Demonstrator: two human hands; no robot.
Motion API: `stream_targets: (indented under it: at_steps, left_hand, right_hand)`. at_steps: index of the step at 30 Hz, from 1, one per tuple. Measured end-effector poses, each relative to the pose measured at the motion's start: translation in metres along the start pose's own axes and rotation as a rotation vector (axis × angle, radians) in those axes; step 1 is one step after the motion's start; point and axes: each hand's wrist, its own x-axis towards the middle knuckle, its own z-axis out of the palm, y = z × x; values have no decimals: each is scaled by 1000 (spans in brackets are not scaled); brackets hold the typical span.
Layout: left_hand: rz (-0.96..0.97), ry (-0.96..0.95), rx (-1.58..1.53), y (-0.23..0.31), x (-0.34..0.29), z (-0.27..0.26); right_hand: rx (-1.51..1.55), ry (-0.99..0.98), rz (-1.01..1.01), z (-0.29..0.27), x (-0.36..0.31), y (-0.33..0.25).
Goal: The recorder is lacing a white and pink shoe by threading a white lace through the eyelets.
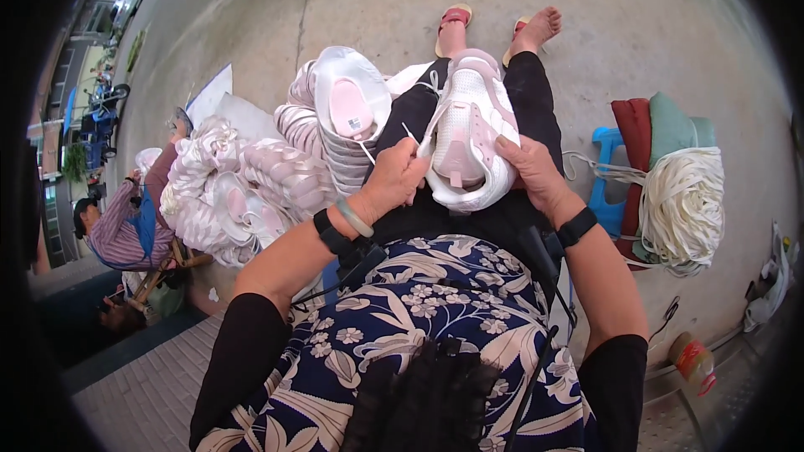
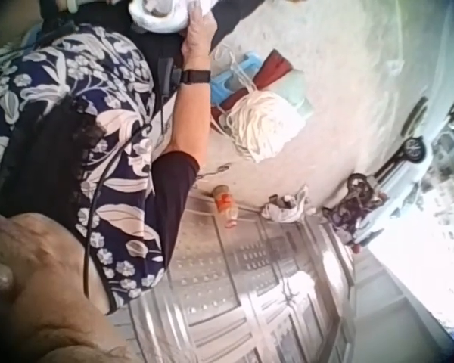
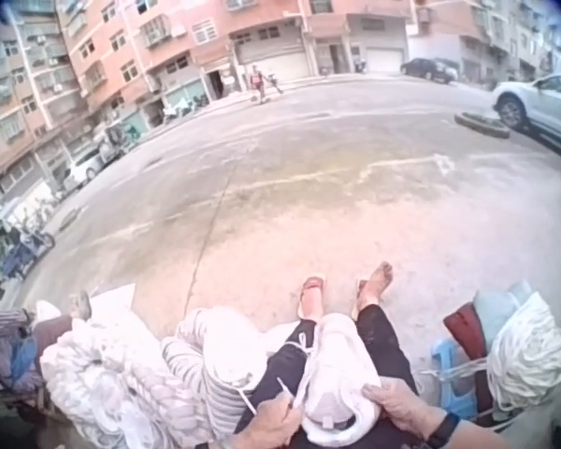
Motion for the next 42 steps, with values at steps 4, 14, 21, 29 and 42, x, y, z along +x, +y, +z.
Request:
stream_targets:
  at_steps: [4,14,21,29,42]
  left_hand:
    - [74,139,20,-8,1,-1]
    - [178,291,185,-24,-2,-15]
    - [237,221,353,-3,21,-1]
    - [346,202,570,-9,26,16]
    - [144,-4,342,9,29,4]
  right_hand:
    - [-288,58,-128,11,-4,-9]
    - [-462,27,-230,41,-5,-5]
    - [-748,244,-131,0,8,2]
    - [-786,301,-282,-11,14,9]
    - [-1280,343,-572,-1,17,7]
